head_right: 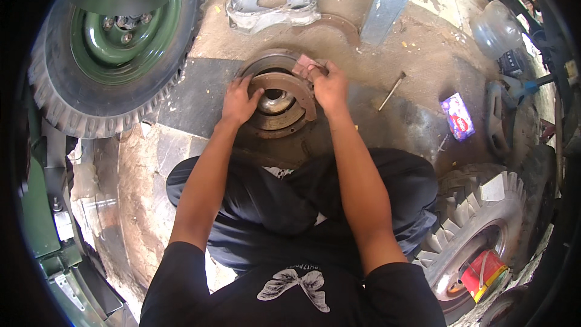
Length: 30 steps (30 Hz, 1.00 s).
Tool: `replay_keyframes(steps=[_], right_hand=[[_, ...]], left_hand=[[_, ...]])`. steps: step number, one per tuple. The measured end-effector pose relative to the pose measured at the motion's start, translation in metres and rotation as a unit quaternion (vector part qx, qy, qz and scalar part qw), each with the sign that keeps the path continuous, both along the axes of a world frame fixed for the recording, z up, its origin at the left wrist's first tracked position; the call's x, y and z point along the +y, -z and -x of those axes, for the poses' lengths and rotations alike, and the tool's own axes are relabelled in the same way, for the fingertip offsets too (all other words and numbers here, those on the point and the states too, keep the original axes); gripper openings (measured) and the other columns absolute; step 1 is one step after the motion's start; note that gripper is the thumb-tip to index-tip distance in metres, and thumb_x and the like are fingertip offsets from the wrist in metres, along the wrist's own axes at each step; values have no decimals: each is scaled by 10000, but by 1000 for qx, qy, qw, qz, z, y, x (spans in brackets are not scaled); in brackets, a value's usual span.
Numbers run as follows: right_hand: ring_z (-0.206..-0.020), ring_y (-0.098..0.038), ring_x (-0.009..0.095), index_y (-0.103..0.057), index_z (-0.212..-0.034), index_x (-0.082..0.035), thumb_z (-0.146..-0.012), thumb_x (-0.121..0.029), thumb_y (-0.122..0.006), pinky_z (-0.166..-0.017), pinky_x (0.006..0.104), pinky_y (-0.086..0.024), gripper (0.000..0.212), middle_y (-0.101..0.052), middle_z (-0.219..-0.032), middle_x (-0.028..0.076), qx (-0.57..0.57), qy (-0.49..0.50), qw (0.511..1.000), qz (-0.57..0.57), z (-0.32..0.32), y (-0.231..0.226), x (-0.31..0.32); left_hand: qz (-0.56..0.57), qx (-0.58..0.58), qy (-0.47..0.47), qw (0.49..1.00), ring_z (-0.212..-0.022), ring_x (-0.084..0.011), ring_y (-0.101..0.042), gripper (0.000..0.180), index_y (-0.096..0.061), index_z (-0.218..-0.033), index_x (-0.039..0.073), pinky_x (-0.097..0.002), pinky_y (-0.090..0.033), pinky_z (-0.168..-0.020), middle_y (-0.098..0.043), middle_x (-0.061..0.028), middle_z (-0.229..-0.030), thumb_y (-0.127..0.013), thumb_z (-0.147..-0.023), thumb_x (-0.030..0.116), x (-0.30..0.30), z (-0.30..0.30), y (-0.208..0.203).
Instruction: The person sits on the floor and works on a brake drum assembly, removing and repositioning brake shoes and springs by hand. The person repeatedly adjusts the components within the drum, aligning them and securing them in place.
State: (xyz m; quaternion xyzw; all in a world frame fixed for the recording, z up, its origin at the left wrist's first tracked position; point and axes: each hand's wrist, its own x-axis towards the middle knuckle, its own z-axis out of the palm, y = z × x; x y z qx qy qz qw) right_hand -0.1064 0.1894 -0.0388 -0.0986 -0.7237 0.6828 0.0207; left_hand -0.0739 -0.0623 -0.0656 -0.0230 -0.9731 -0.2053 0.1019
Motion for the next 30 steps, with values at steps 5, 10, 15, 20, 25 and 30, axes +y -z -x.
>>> replay_keyframes(steps=[5, 10, 15, 20, 25, 30], right_hand=[[-867, -663, 120, -716, -1179, -54, -994, -186, -711, -735, 291, -487, 226, -763, -1047, 60, -60, -26, 997, 43, -20, -21, 7], [-966, -701, 157, -643, -1274, -40, -994, -176, -700, -752, 319, -486, 317, -757, -1144, 85, -114, -24, 979, 169, -35, -73, 12], [-815, -614, 126, -608, -1242, -21, -969, -258, -765, -741, 323, -485, 394, -638, -909, -4, -119, -117, 985, 39, -62, -100, 39], [-733, -593, 132, -630, -1313, 37, -1018, -299, -659, -571, 276, -451, 448, -651, -987, 69, -119, -77, 989, 46, -101, -46, 76], [-1004, -622, 304, -680, -1257, 6, -1057, -305, -570, -858, 423, -499, 385, -644, -1148, 172, -49, -11, 999, -18, -97, -57, 30], [-978, -689, 423, -754, -1144, -17, -1030, -236, -626, -820, 445, -557, 278, -706, -1109, 237, 178, -25, 952, -249, -90, -47, 20]], left_hand=[[30, -129, 51, 990, -1387, -422, -507, 713, -580, -1456, 66, -504, -446, -1150, -597, -225, -1420, -812, -885, 424, 10, 17, -22], [51, -240, 1, 970, -1268, -382, -637, 760, -639, -1385, 67, -502, -512, -1080, -672, -209, -1343, -882, -758, 422, 18, 17, -43], [-28, -291, 15, 956, -1193, -405, -683, 767, -653, -1347, 15, -464, -534, -1038, -702, -242, -1302, -892, -690, 330, 22, 6, -58], [-195, -267, 48, 942, -1158, -368, -696, 729, -652, -1294, -56, -430, -540, -970, -710, -269, -1244, -909, -713, 303, 22, -3, -28], [-260, -268, -27, 927, -983, -287, -726, 690, -656, -1250, -85, -401, -561, -851, -734, -220, -1128, -879, -835, 419, 39, -18, -73], [-613, -229, -111, 748, -866, -236, -684, 490, -608, -1262, -55, -376, -571, -856, -715, -115, -959, -700, -1037, 371, 20, -73, -96]])
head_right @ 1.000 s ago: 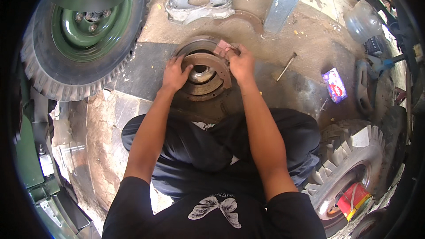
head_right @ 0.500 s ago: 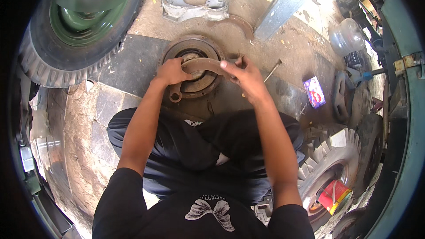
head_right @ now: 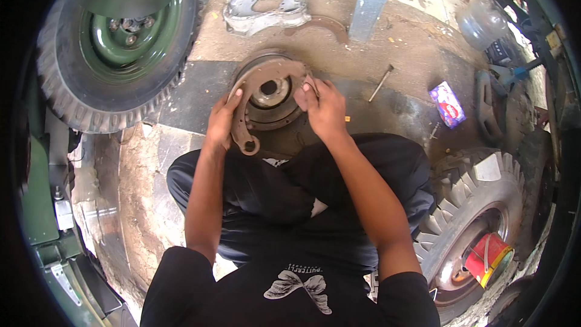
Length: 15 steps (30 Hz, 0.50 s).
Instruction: The person sits on the floor and works on a brake drum assembly, removing and repositioning brake shoes and springs by hand. The person repeatedly adjusts the components within the drum, aligning them and securing them in place.
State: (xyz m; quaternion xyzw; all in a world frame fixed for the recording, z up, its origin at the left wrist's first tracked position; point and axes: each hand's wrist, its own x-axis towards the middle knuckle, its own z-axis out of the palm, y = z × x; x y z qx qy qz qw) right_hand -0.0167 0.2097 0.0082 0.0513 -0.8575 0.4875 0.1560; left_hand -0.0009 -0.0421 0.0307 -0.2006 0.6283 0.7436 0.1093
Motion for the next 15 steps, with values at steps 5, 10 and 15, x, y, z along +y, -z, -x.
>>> replay_keyframes(steps=[5, 10, 15], right_hand=[[-934, -761, 339, -779, -1161, -40, -998, -202, -720, -828, 367, -568, 237, -766, -1049, 192, 32, -23, 999, 12, -6, -6, -14], [-902, -754, 348, -789, -1140, -38, -978, -194, -744, -805, 384, -568, 230, -764, -1012, 192, -1, -42, 999, 21, -12, -5, -14], [-946, -776, 234, -779, -1162, -12, -996, -164, -727, -836, 330, -571, 231, -788, -1024, 171, -51, -50, 997, 34, -8, 7, -10]], left_hand=[[211, 110, -165, 957, -1043, -242, -689, 480, -633, -1176, -14, -402, -537, -896, -723, -141, -1094, -692, -1025, 438, -3, -23, 45], [464, 141, -118, 866, -946, -515, -709, 532, -573, -1199, -32, -556, -541, -847, -718, -332, -982, -723, -986, 432, 13, -15, 37], [502, 180, -54, 844, -919, -534, -701, 526, -537, -1221, -41, -572, -547, -831, -713, -341, -940, -723, -986, 391, 33, -15, 37]])
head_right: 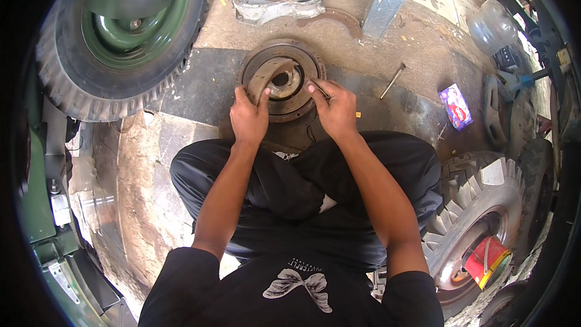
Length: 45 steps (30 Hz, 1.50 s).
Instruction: The person sits on the floor and works on a brake drum assembly, removing and repositioning brake shoes and springs by hand. The person repeatedly adjusts the components within the drum, aligning them and securing them in place.
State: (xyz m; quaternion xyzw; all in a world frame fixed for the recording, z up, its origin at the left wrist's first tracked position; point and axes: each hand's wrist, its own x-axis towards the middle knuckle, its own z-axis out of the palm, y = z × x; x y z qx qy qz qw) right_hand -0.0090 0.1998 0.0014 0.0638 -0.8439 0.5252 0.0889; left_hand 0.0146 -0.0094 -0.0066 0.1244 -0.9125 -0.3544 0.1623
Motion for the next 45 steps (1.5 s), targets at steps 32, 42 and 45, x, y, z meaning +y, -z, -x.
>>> replay_keyframes(steps=[32, 42, 45], right_hand=[[-1325, -614, 362, -646, -1364, -40, -1000, -37, -578, -1121, 467, -502, 370, -656, -1398, 204, 69, -211, 959, -174, 15, 34, -30], [-1231, -670, 381, -597, -1374, -26, -1034, -45, -505, -1100, 506, -512, 353, -700, -1307, 215, 135, -244, 948, -154, -9, 30, -41], [-1251, -655, 377, -567, -1388, -38, -1019, -30, -555, -1102, 473, -524, 369, -690, -1322, 208, 11, -194, 972, -133, 9, 29, -29]], left_hand=[[-667, -244, -48, 702, -668, -160, -554, 426, -640, -1217, 127, -333, -473, -582, -575, -26, -859, -553, -1051, 509, 1, -7, -3], [-636, -215, -33, 741, -589, -208, -570, 346, -505, -1160, 77, -374, -472, -513, -599, -94, -860, -564, -1069, 405, 0, -3, -4], [-620, -230, -46, 749, -642, -200, -559, 372, -533, -1165, 110, -368, -467, -542, -601, -87, -926, -572, -1051, 462, 3, -1, -10]])
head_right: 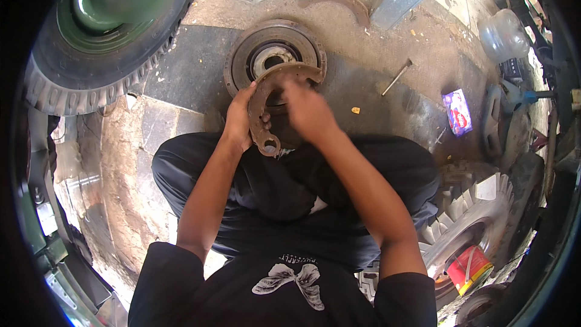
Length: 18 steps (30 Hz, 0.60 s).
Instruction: The person sits on the floor and works on a brake drum assembly, removing and repositioning brake shoes and springs by hand. The person repeatedly adjusts the components within the drum, aligning them and securing them in place.
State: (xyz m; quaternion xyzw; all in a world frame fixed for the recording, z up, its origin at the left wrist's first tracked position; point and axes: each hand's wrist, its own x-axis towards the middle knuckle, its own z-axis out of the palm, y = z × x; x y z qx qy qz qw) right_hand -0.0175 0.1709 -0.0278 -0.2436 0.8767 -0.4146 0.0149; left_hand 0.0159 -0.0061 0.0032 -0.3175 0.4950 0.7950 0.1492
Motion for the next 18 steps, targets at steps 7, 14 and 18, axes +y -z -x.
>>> replay_keyframes(steps=[7, 14, 18], right_hand=[[-1133, -692, 407, -551, -1371, -43, -1025, -49, -563, -1011, 505, -550, 346, -712, -1243, 227, 54, -32, 997, 35, -13, -2, -12], [-1182, -671, 406, -528, -1386, -29, -1014, -35, -542, -1060, 522, -527, 373, -698, -1291, 225, 118, -83, 988, 47, -18, 10, -10], [-1321, -599, 391, -525, -1389, -15, -962, 2, -568, -1196, 512, -428, 429, -640, -1395, 238, 137, 4, 988, -73, 4, 17, 0]], left_hand=[[10, 14, -8, 1000, -585, -230, -573, 359, -519, -1154, 65, -396, -486, -518, -601, -113, -886, -582, -1060, 405, -5, 0, 6], [52, 50, 12, 997, -581, -233, -640, 422, -589, -1199, 33, -373, -530, -508, -625, -99, -813, -571, -1059, 430, -7, 2, 10], [116, 49, 14, 992, -658, -245, -658, 414, -625, -1140, 16, -383, -537, -576, -669, -132, -920, -577, -1058, 419, -5, 3, 13]])
